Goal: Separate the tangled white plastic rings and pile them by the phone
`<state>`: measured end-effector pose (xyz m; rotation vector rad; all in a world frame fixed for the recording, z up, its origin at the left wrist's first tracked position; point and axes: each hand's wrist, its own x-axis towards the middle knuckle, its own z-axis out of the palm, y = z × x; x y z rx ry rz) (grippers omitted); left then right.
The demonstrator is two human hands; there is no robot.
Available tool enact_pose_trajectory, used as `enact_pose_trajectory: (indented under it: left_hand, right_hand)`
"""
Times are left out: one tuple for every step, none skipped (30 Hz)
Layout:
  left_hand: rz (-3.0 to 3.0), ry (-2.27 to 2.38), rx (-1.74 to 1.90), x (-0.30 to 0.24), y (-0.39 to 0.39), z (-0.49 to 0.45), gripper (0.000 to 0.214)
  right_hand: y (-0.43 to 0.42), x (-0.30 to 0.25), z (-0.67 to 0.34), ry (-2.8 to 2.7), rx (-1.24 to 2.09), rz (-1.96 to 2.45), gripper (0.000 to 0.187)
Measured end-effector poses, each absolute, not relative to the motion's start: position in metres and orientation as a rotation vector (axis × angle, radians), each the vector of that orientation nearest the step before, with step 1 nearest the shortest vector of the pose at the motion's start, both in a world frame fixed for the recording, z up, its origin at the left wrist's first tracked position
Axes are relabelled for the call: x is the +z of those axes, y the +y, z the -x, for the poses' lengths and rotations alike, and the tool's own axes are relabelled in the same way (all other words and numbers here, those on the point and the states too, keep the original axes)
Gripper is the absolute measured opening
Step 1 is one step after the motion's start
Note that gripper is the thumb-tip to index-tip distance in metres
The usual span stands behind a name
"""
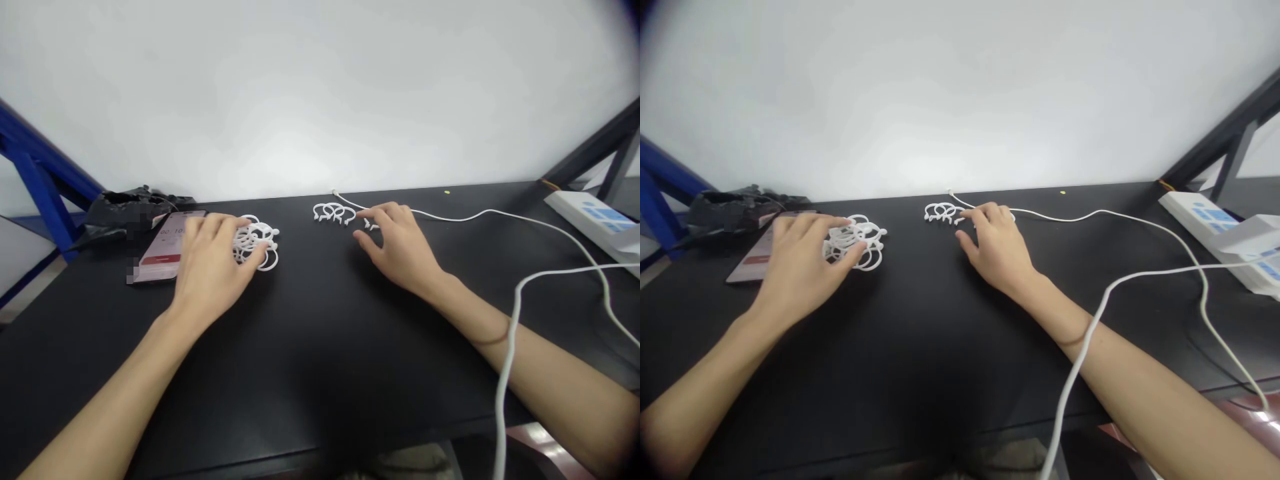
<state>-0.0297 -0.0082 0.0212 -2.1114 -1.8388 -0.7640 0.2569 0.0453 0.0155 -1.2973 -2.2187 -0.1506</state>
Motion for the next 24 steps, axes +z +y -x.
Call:
enact_pose_trajectory:
  left_hand:
    - [2.077, -1.861, -0.75, 0.019, -0.006, 0.037, 0.034]
    - [2.058, -1.869, -0.742, 0.017, -0.004, 0.044, 0.034]
    - [2.052, -1.866, -0.737, 0.014, -0.002, 0.049, 0.033]
    - [2.056, -1.854, -0.733, 0.011, -0.001, 0.054, 0.033]
    - [2.066, -1.836, -0.728, 0.009, 0.0, 0.057, 0.034]
    - [2.078, -1.818, -0.722, 0.007, 0.001, 0.06, 0.035]
    - [2.086, -1.805, -0.717, 0.005, 0.001, 0.061, 0.036]
    - [2.093, -1.797, -0.712, 0.004, 0.001, 0.061, 0.037]
    - [2.096, -1.797, -0.711, 0.004, 0.001, 0.06, 0.037]
    - [2.096, -1.805, -0.713, 0.005, 0.001, 0.059, 0.037]
    - [2.091, -1.82, -0.717, 0.006, 0.0, 0.058, 0.037]
    - [2.086, -1.84, -0.721, 0.008, -0.001, 0.056, 0.037]
    - [2.081, -1.858, -0.723, 0.01, -0.001, 0.053, 0.036]
    - [2.078, -1.872, -0.726, 0.012, -0.002, 0.051, 0.036]
    - [2.077, -1.88, -0.726, 0.014, -0.003, 0.048, 0.036]
    - [2.08, -1.882, -0.726, 0.016, -0.004, 0.046, 0.036]
    - [2.087, -1.875, -0.727, 0.018, -0.005, 0.042, 0.036]
    - [2.105, -1.86, -0.729, 0.019, -0.006, 0.039, 0.036]
    - [2.131, -1.839, -0.735, 0.02, -0.008, 0.034, 0.035]
    - [2.169, -1.81, -0.741, 0.02, -0.009, 0.029, 0.035]
    - [2.213, -1.773, -0.748, 0.021, -0.011, 0.023, 0.034]
    - [2.263, -1.73, -0.755, 0.021, -0.014, 0.017, 0.034]
    - [2.312, -1.683, -0.755, 0.021, -0.017, 0.01, 0.035]
    - [2.355, -1.633, -0.757, 0.021, -0.019, 0.004, 0.037]
  right_hand:
    - [0.049, 0.014, -0.261, -2.209, -0.207, 1.365, 0.036]
    - [0.053, 0.013, -0.264, -2.199, -0.253, 1.426, 0.038]
    - [0.056, 0.011, -0.266, -2.196, -0.285, 1.479, 0.04]
    - [0.057, 0.009, -0.268, -2.2, -0.306, 1.52, 0.041]
    - [0.059, 0.008, -0.269, -2.211, -0.315, 1.547, 0.041]
    - [0.059, 0.006, -0.27, -2.227, -0.314, 1.56, 0.04]
    - [0.06, 0.005, -0.27, -2.242, -0.306, 1.559, 0.037]
    - [0.06, 0.004, -0.27, -2.256, -0.296, 1.55, 0.034]
    - [0.06, 0.004, -0.27, -2.266, -0.288, 1.538, 0.03]
    - [0.06, 0.004, -0.27, -2.271, -0.281, 1.529, 0.027]
    - [0.06, 0.004, -0.27, -2.273, -0.274, 1.524, 0.024]
    - [0.06, 0.005, -0.27, -2.275, -0.268, 1.525, 0.022]
    - [0.06, 0.006, -0.27, -2.276, -0.264, 1.529, 0.02]
    - [0.06, 0.007, -0.27, -2.274, -0.261, 1.532, 0.019]
    - [0.059, 0.008, -0.269, -2.271, -0.26, 1.533, 0.019]
    - [0.059, 0.01, -0.269, -2.266, -0.261, 1.528, 0.018]
    - [0.057, 0.011, -0.268, -2.259, -0.263, 1.516, 0.018]
    - [0.055, 0.013, -0.266, -2.252, -0.265, 1.5, 0.017]
    - [0.053, 0.015, -0.265, -2.244, -0.264, 1.479, 0.016]
    - [0.05, 0.017, -0.262, -2.239, -0.253, 1.45, 0.016]
    - [0.047, 0.019, -0.259, -2.238, -0.23, 1.41, 0.015]
    - [0.043, 0.021, -0.256, -2.238, -0.189, 1.359, 0.014]
    - [0.039, 0.022, -0.253, -2.244, -0.122, 1.289, 0.014]
    - [0.035, 0.024, -0.25, -2.25, -0.033, 1.204, 0.013]
